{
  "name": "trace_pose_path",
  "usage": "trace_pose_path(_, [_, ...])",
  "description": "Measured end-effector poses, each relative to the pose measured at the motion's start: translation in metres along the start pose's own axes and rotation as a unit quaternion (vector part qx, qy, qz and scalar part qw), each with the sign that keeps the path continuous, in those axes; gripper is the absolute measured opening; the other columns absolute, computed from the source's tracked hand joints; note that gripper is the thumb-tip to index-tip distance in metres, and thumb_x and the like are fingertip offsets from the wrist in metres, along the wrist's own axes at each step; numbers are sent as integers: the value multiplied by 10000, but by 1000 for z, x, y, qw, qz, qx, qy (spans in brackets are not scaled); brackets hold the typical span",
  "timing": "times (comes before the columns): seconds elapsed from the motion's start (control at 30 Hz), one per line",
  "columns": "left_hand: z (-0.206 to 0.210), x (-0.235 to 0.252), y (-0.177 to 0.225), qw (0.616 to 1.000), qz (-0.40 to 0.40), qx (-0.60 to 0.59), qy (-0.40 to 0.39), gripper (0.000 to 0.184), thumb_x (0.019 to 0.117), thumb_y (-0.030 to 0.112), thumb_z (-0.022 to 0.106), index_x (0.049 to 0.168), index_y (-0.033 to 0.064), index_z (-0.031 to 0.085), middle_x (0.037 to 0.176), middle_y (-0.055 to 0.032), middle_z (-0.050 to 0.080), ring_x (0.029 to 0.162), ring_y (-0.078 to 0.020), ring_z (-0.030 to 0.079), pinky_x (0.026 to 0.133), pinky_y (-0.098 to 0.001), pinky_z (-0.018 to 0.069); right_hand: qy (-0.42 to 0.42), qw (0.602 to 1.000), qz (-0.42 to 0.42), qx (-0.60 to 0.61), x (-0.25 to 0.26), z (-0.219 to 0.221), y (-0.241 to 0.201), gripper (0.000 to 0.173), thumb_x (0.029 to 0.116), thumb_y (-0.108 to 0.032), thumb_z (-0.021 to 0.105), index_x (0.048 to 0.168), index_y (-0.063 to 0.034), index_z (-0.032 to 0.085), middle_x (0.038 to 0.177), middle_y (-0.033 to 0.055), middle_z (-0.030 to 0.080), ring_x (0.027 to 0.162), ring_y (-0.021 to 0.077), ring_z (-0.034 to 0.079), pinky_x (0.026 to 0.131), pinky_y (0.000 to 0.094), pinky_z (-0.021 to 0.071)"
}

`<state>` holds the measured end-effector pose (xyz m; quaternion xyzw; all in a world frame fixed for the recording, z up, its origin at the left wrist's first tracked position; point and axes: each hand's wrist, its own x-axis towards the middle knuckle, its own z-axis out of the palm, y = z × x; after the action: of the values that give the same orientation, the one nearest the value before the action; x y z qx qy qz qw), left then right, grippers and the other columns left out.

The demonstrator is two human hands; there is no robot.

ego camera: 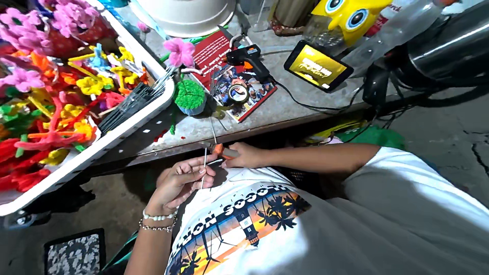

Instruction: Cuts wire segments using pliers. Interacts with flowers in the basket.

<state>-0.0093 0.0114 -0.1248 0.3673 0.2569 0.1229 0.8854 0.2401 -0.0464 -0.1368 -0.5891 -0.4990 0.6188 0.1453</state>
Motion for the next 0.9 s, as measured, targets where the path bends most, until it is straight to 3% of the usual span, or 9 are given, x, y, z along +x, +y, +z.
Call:
trace_pose_path(0.07, [2, -5, 1, 999, 19, 35, 16, 391, 988, -1, 484, 1362, 2, 597, 950, -37, 767, 803, -116, 746, 779, -264, 635, -4, 998, -18, 63, 3, 1, 7, 213, 985, -229, 667, 990, -28, 598, 711, -23, 518, 572, 27, 480, 557, 198, 422])
trace_pose_path(0.13, [5, -11, 3, 995, 49, 83, 39, 377, 998, 4, 500, 1367, -7, 579, 972, -49, 770, 824, -136, 754, 792, -284, 640, -19, 996, -20, 87, 1, 1, 10, 158, 998, -205, 636, 988, -55, 584, 696, -47, 528, 561, 9, 493, 543, 171, 421])
trace_pose_path(0.27, [13, -23, 12, 971, 124, 178, 100, 313, 994, 13, 547, 1306, 7, 572, 988, -68, 772, 863, -167, 762, 836, -309, 635, -23, 995, -93, 21, -13, -2, 13, 242, 981, -157, 637, 1172, -9, 640, 1005, 18, 676, 842, -3, 600, 783, 199, 499])
trace_pose_path(0.33, [14, -21, 14, 934, 165, 277, 155, 244, 990, 12, 576, 1234, 4, 595, 989, -56, 774, 880, -147, 756, 855, -299, 622, -14, 986, -164, 28, -20, 0, 23, 298, 979, -136, 619, 1236, 13, 621, 1093, 36, 678, 912, -7, 599, 842, 193, 496])
trace_pose_path(0.4, [13, -12, 14, 866, 202, 404, 217, 226, 985, 53, 629, 1206, 5, 633, 989, -33, 773, 873, -109, 751, 824, -285, 628, 13, 973, -219, 73, -23, 5, 38, 320, 967, -133, 613, 1246, 23, 608, 1096, 24, 669, 926, -9, 602, 858, 192, 508])
trace_pose_path(0.47, [17, -1, 14, 799, 216, 498, 260, 235, 984, 107, 666, 1203, 24, 648, 976, -30, 770, 836, -82, 749, 760, -276, 636, 52, 959, -248, 127, -26, 12, 51, 310, 962, -135, 605, 1238, 5, 614, 1013, -24, 652, 883, -5, 594, 830, 205, 511])
trace_pose_path(0.53, [28, 14, 16, 763, 220, 544, 272, 256, 978, 128, 691, 1210, 26, 651, 947, -43, 765, 788, -92, 744, 723, -291, 635, 89, 944, -268, 170, -28, 17, 59, 296, 948, -115, 600, 1222, -6, 618, 938, -64, 635, 833, -6, 586, 795, 206, 513])
trace_pose_path(0.8, [60, 69, 31, 654, 164, 679, 291, 299, 962, 48, 669, 1240, -30, 591, 907, -201, 707, 811, -375, 711, 742, -581, 578, 162, 900, -339, 221, -36, 30, 76, 284, 928, -62, 593, 1202, 9, 618, 901, -85, 634, 793, -14, 582, 750, 191, 511])
trace_pose_path(0.9, [72, 80, 31, 617, 125, 714, 306, 227, 962, 40, 663, 1164, -49, 610, 940, -258, 664, 873, -448, 686, 748, -611, 565, 161, 894, -353, 225, -34, 30, 79, 273, 929, -56, 592, 1190, 20, 620, 965, -66, 653, 835, -21, 588, 780, 188, 515])
